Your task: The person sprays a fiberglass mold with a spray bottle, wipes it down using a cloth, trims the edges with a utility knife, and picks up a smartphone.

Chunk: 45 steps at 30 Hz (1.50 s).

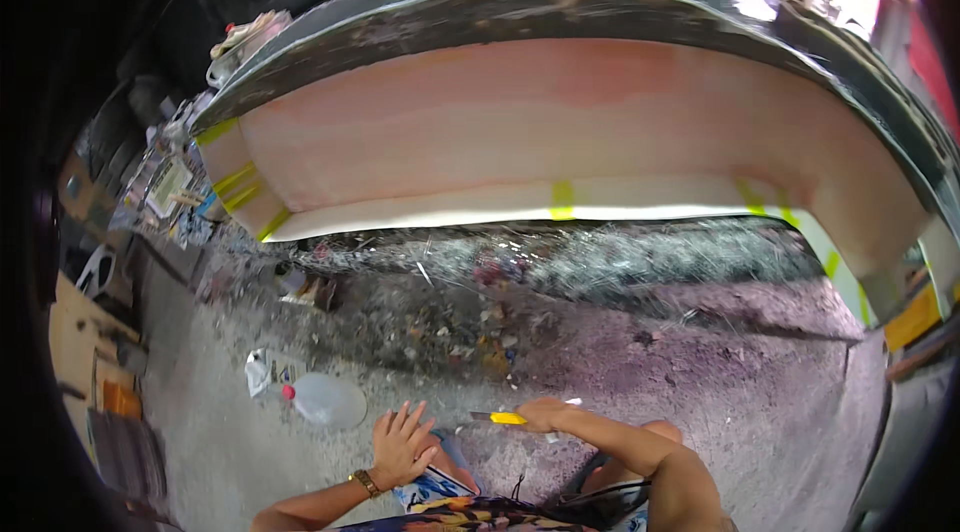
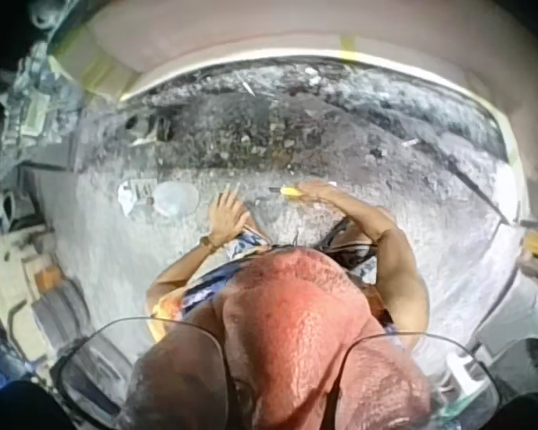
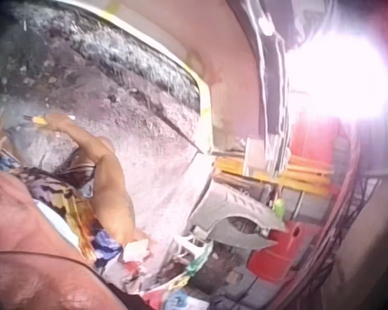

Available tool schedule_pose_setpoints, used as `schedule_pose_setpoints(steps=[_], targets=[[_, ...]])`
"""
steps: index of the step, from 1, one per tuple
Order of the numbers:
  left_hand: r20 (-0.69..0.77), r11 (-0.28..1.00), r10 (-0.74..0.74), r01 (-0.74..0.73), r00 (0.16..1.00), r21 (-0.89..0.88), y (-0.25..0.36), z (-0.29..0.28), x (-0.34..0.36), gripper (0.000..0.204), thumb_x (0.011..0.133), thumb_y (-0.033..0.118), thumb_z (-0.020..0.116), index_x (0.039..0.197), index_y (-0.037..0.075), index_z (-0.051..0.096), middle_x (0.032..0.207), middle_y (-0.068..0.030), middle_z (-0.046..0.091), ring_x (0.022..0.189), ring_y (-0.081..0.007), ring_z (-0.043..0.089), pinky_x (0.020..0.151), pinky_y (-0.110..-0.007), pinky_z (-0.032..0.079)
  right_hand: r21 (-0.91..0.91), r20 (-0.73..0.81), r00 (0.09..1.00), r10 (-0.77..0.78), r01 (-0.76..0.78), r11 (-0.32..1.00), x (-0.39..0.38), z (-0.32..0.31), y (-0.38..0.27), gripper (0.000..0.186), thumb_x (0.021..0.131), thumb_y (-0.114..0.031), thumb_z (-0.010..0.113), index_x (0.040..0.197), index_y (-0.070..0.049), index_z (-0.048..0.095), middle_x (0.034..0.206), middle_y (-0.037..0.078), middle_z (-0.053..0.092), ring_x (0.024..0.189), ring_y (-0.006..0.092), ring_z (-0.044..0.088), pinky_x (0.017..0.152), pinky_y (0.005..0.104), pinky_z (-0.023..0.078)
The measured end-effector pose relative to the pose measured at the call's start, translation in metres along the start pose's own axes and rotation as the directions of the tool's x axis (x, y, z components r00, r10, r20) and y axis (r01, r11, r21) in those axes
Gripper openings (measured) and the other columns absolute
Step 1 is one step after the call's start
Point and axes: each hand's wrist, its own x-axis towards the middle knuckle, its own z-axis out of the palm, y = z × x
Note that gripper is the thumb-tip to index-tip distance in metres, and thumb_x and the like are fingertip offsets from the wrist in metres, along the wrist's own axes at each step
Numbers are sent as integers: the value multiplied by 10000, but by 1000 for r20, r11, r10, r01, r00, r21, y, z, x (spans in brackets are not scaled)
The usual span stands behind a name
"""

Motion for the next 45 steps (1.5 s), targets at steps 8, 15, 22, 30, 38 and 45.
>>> schedule_pose_setpoints(steps=[8,15,22,30,38,45], targets=[[-42,965,-130,117,991,-233,28,28,13,482,899,403,583,1231,54,603,1412,-158,472,1360,-379,352,1105,-577,223,161,-344,938,40,17,987,-44,-24,-66,350,820,-294,601,1092,-75,615,944,201,681,898,373,664,757,483,507],[146,48,-274,165,951,-985,114,75,50,512,1010,343,493,1383,-6,457,1313,-99,537,1196,-186,511,985,-323,411,373,-642,730,233,32,927,-83,14,-113,336,857,-270,583,1110,-50,595,971,225,672,923,418,640,786,524,493],[105,-151,-451,41,886,-988,124,89,45,417,1015,361,487,1284,44,533,1176,-45,599,998,-124,589,811,-257,494,322,-746,645,168,127,938,-83,44,-115,352,850,-229,592,1137,-25,598,974,210,673,882,407,646,768,484,508],[-111,43,-438,-102,892,-994,105,27,71,432,1021,417,447,1210,34,508,858,-69,655,778,-150,630,686,-291,514,408,-475,542,693,834,-372,-108,89,-42,286,991,-272,492,1128,-48,606,1031,113,680,915,258,665,839,402,529],[246,348,18,224,969,-910,74,-12,118,285,987,347,547,973,63,566,608,26,438,483,-91,430,462,-259,411,682,-486,594,641,716,-147,-124,77,-50,292,963,-276,516,1055,-38,660,911,113,701,832,238,661,745,370,522],[258,946,227,-150,939,-287,31,-24,171,513,932,497,526,1021,3,626,781,-180,673,771,-413,635,692,-466,472,446,-894,34,447,179,877,-271,-15,-70,226,859,-228,673,967,-32,638,907,167,622,819,316,617,726,407,478]])
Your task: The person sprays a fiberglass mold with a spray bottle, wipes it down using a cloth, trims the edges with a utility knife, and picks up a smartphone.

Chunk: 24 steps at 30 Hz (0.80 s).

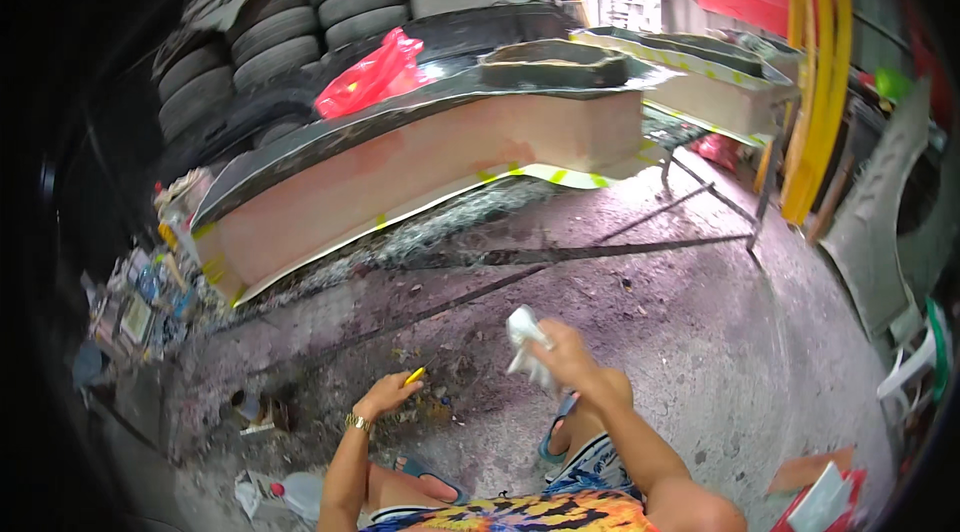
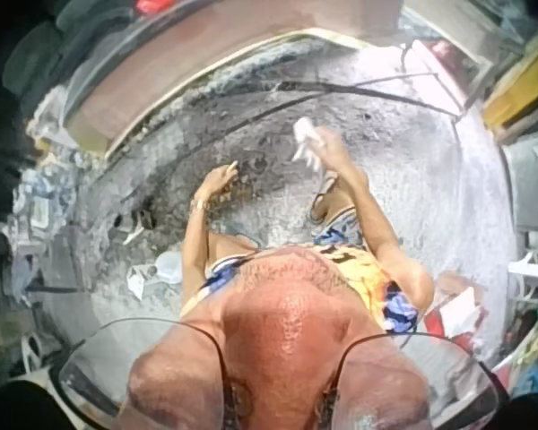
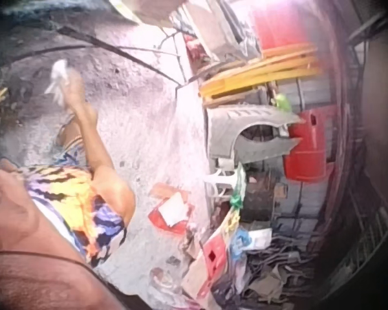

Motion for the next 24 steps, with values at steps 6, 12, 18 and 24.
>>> schedule_pose_setpoints(steps=[6,12,18,24], targets=[[41,987,-59,64,997,-145,-18,17,8,508,941,493,515,1048,9,625,899,-210,663,859,-365,637,750,-452,468,649,-316,948,47,180,740,83,-58,-68,196,884,-137,633,1042,-26,596,867,37,637,709,81,605,587,236,516],[28,991,-43,46,999,-123,-19,19,8,507,935,504,517,1088,36,634,846,-191,661,811,-356,634,722,-446,460,558,-324,922,-212,367,744,196,-50,-124,217,940,-178,612,1089,-21,593,939,13,619,772,70,580,636,249,492],[44,997,-68,70,997,-42,-11,13,-3,489,940,489,507,1106,44,623,952,-223,678,913,-399,641,784,-479,479,-399,-563,626,-540,366,841,284,-37,-118,245,880,-94,572,1107,-3,587,998,221,589,890,380,612,800,439,492],[112,985,-154,161,982,-62,-15,7,-14,493,935,487,512,1103,37,622,938,-228,679,912,-410,639,790,-482,486,-539,-494,555,-669,408,737,294,62,-154,131,834,28,485,954,13,536,975,197,495,928,379,547,828,420,478]])
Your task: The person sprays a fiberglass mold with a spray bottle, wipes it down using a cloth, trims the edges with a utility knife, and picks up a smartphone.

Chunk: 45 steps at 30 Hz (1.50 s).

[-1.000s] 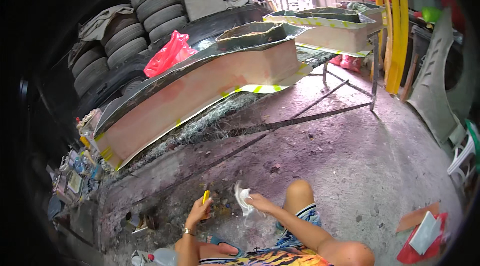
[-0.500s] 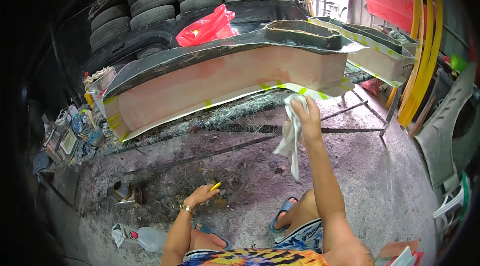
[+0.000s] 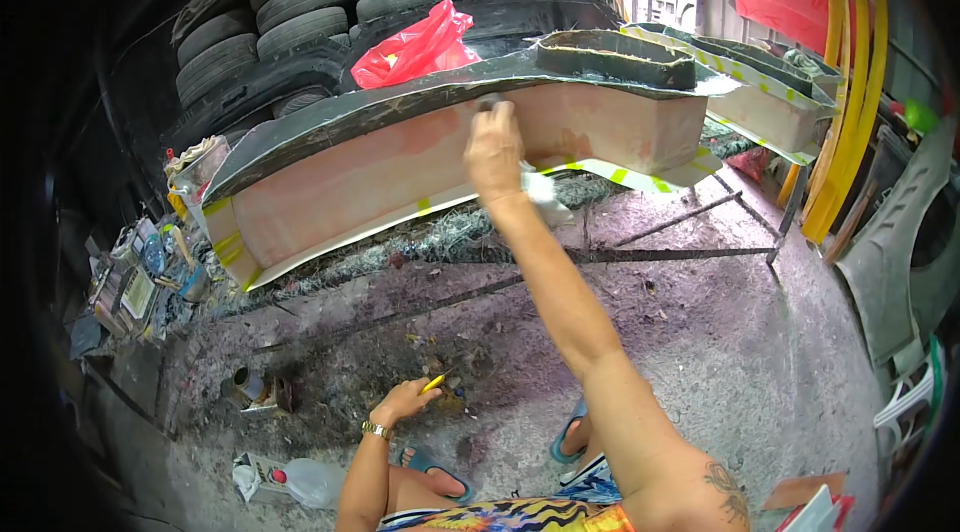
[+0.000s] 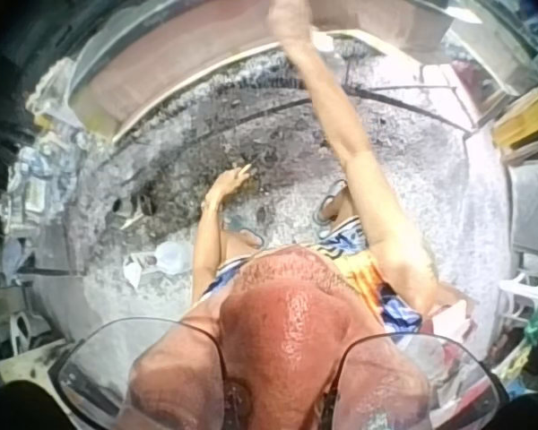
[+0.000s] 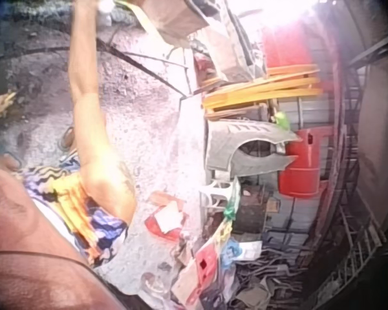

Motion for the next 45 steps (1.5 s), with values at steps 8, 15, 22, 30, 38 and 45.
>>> schedule_pose_setpoints(steps=[8,15,22,30,38,45], targets=[[-95,999,32,-33,995,-10,-17,6,-7,456,940,468,536,1003,25,624,744,-149,661,708,-334,643,647,-433,464,-339,184,971,155,-85,937,22,-53,53,98,820,-2,483,881,-5,559,989,203,515,855,377,581,730,480,503],[-122,997,77,-80,990,-20,-6,8,0,467,940,458,537,1052,14,627,790,-182,665,744,-362,635,670,-457,457,-74,169,952,-256,271,960,-7,3,-12,96,838,-55,474,882,-25,554,967,181,506,852,328,554,743,432,479],[-110,999,51,-50,993,9,-3,6,-5,462,935,459,534,1078,29,622,862,-206,671,827,-386,639,723,-477,468,-198,193,960,204,-166,966,25,-68,40,322,786,23,509,1105,25,554,1150,241,528,994,428,556,889,479,460],[-111,998,48,-45,993,34,-3,7,-3,441,933,449,550,1050,32,630,793,-164,671,758,-340,649,681,-445,467,76,146,989,30,-41,996,18,-43,33,253,854,-22,459,1083,31,550,1112,238,525,984,445,552,859,492,461],[-116,999,36,-33,993,23,0,5,-2,450,933,446,548,1071,24,622,821,-193,668,785,-386,639,703,-467,470,60,268,963,0,-16,998,17,-45,60,259,864,-26,484,1102,56,546,1193,269,532,1030,463,561,890,491,464],[-118,1000,22,-23,993,-8,2,2,-4,441,933,454,534,1080,46,609,910,-226,676,881,-415,639,752,-506,484,-41,18,981,193,-192,981,18,-40,63,319,870,-24,468,1164,82,535,1216,283,526,1054,460,557,909,477,466]])
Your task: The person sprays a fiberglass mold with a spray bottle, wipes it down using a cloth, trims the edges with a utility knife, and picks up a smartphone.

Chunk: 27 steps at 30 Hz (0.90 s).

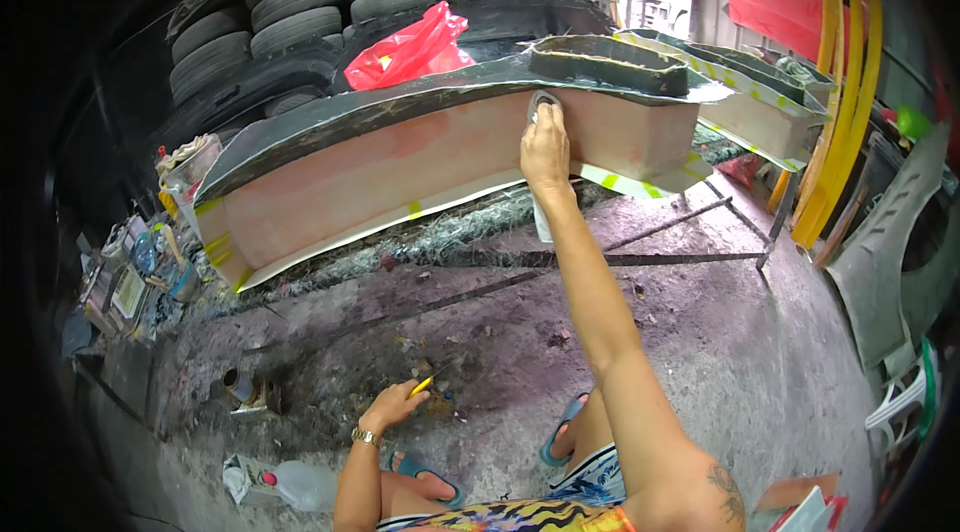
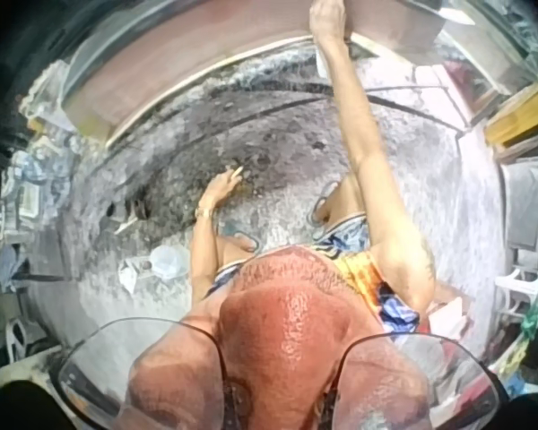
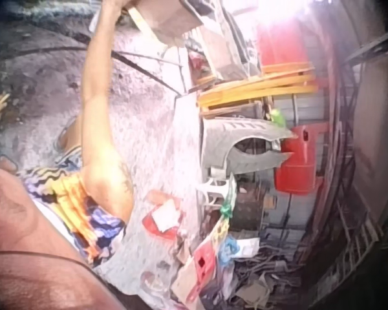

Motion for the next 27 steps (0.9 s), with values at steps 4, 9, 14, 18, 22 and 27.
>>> schedule_pose_setpoints(steps=[4,9,14,18,22,27], targets=[[-10,999,36,-36,999,37,6,1,7,457,935,468,517,1110,57,610,908,-224,679,886,-413,644,773,-505,492,177,36,995,-93,85,981,-25,28,-56,299,862,-13,468,1144,64,526,1160,259,505,1014,458,543,862,496,451],[21,999,34,-35,999,14,13,5,15,437,937,445,523,1112,54,609,894,-224,681,875,-415,645,763,-506,490,210,240,875,-421,376,902,-49,31,-115,239,836,-42,519,1069,-11,559,1013,197,535,911,374,575,805,469,469],[-56,998,62,-63,996,-4,-6,6,2,450,936,475,526,1102,64,600,840,-211,678,809,-403,653,712,-493,482,-68,113,992,-61,69,995,-23,8,-84,166,844,-37,510,982,29,574,1031,230,512,909,406,571,786,485,485],[-45,997,61,-60,997,42,-11,6,0,430,939,477,520,1079,77,589,851,-207,677,824,-392,652,706,-497,477,-139,99,961,-256,269,953,-52,52,-107,136,874,-53,485,914,33,582,1014,206,519,859,370,585,755,462,494],[-25,997,75,-75,997,-12,-3,7,1,432,940,481,517,1069,75,588,833,-209,671,807,-391,649,700,-501,473,-21,151,855,-496,504,863,-81,76,-160,216,812,-66,516,1008,10,563,1055,191,521,874,304,573,745,401,494],[-28,997,79,-80,996,-6,0,3,-7,420,945,469,519,1079,77,587,837,-206,668,818,-397,645,722,-500,478,50,251,798,-548,555,830,-44,23,-109,249,801,-61,526,1042,-27,579,1038,147,544,900,322,572,757,428,479]])
